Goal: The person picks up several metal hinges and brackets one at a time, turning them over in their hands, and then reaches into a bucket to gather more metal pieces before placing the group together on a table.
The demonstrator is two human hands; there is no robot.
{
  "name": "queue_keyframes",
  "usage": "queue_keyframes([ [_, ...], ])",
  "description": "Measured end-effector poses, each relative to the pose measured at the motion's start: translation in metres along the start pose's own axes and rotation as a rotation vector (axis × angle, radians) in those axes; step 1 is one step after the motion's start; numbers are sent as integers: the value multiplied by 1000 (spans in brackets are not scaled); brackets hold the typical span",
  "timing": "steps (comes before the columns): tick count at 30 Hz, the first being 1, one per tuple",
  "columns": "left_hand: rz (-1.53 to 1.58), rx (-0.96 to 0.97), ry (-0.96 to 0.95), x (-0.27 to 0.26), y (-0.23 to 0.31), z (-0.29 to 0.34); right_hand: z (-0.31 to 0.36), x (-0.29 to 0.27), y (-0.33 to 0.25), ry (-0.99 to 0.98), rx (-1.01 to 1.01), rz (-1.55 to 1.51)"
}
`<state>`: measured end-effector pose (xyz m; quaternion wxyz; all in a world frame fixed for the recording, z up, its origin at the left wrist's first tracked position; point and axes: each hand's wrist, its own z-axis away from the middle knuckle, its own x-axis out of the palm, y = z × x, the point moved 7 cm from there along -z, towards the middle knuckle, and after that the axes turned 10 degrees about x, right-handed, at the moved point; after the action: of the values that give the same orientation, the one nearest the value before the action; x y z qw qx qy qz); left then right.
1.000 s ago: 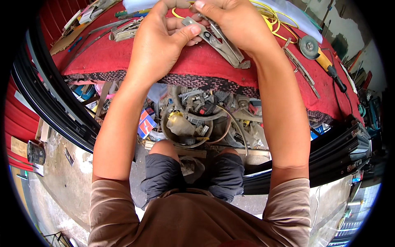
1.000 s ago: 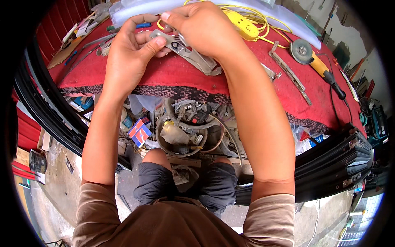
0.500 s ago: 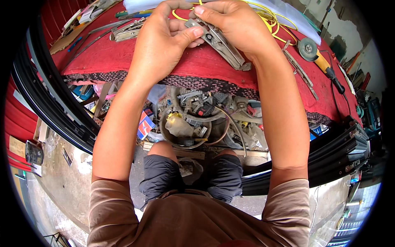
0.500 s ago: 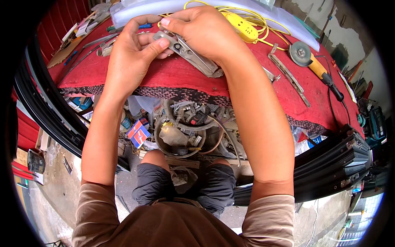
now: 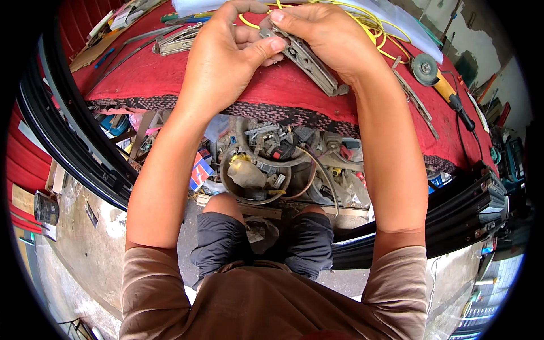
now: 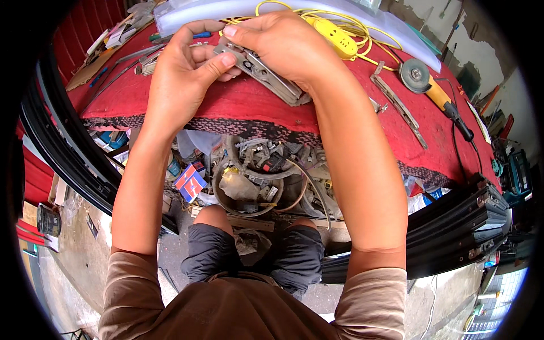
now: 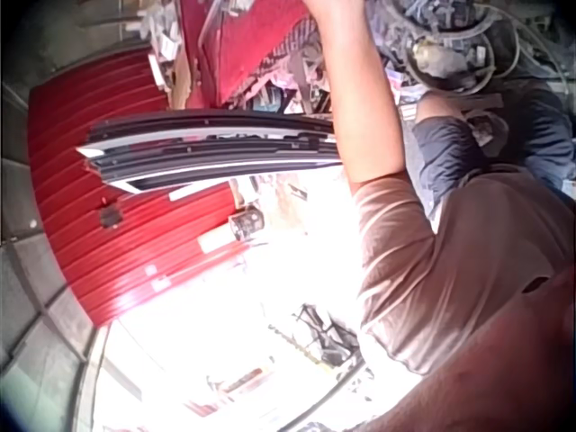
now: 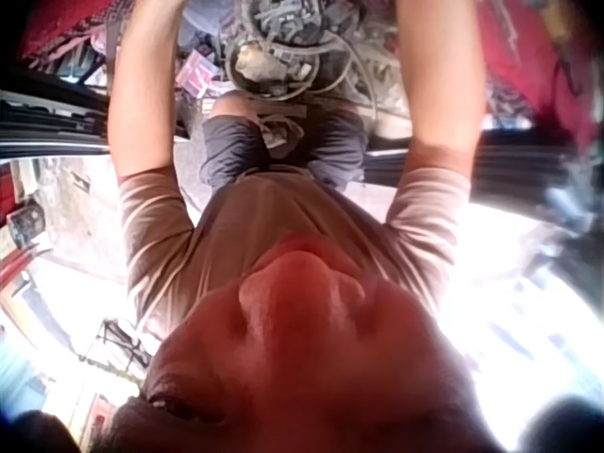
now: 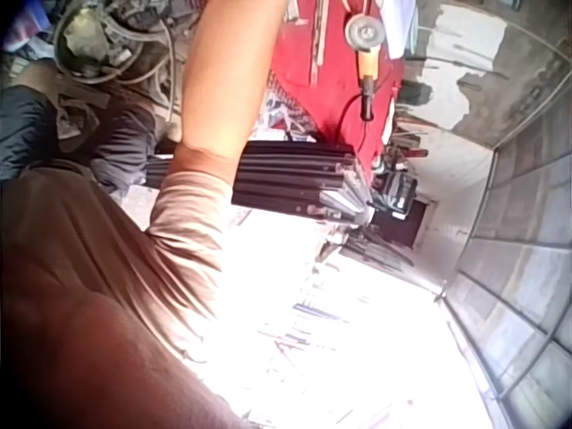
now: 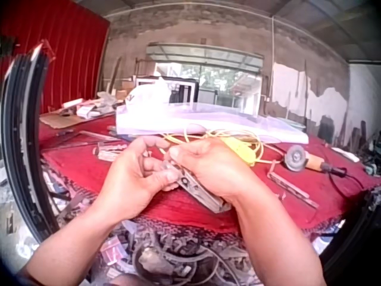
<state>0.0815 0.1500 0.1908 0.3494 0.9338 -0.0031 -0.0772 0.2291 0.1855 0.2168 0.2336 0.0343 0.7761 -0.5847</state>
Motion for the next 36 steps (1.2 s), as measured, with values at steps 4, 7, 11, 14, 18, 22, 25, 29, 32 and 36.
queue_keyframes([
  [4, -1, -14, 2, 0, 0, 0, -3, 2, 4, -23, -3, -43],
  [7, -14, -18, 2, 1, 2, 0, -4, 4, 5, -79, 2, -107],
  [11, -45, -26, -6, 1, 6, 1, -4, 6, 7, -76, 33, -88],
  [14, -51, -23, -12, 1, 5, 0, -3, 7, 7, -88, 44, -102],
  [18, -43, -23, -12, 1, 3, 0, -3, 7, 6, -84, 33, -100],
  [22, -32, -21, -10, 1, 4, 1, -2, 7, 6, -92, 33, -124],
  [25, -35, -23, -12, 1, 4, 1, -2, 5, 4, -59, 31, -28],
  [29, -25, -19, -22, 2, 4, 0, -4, 5, 7, -74, 17, -60],
  [32, -37, -24, -34, 3, 3, -2, -6, 5, 8, -70, 17, -51],
  [36, 8, -11, -65, 0, -5, -3, -8, 11, 5, -145, -1, -88],
])
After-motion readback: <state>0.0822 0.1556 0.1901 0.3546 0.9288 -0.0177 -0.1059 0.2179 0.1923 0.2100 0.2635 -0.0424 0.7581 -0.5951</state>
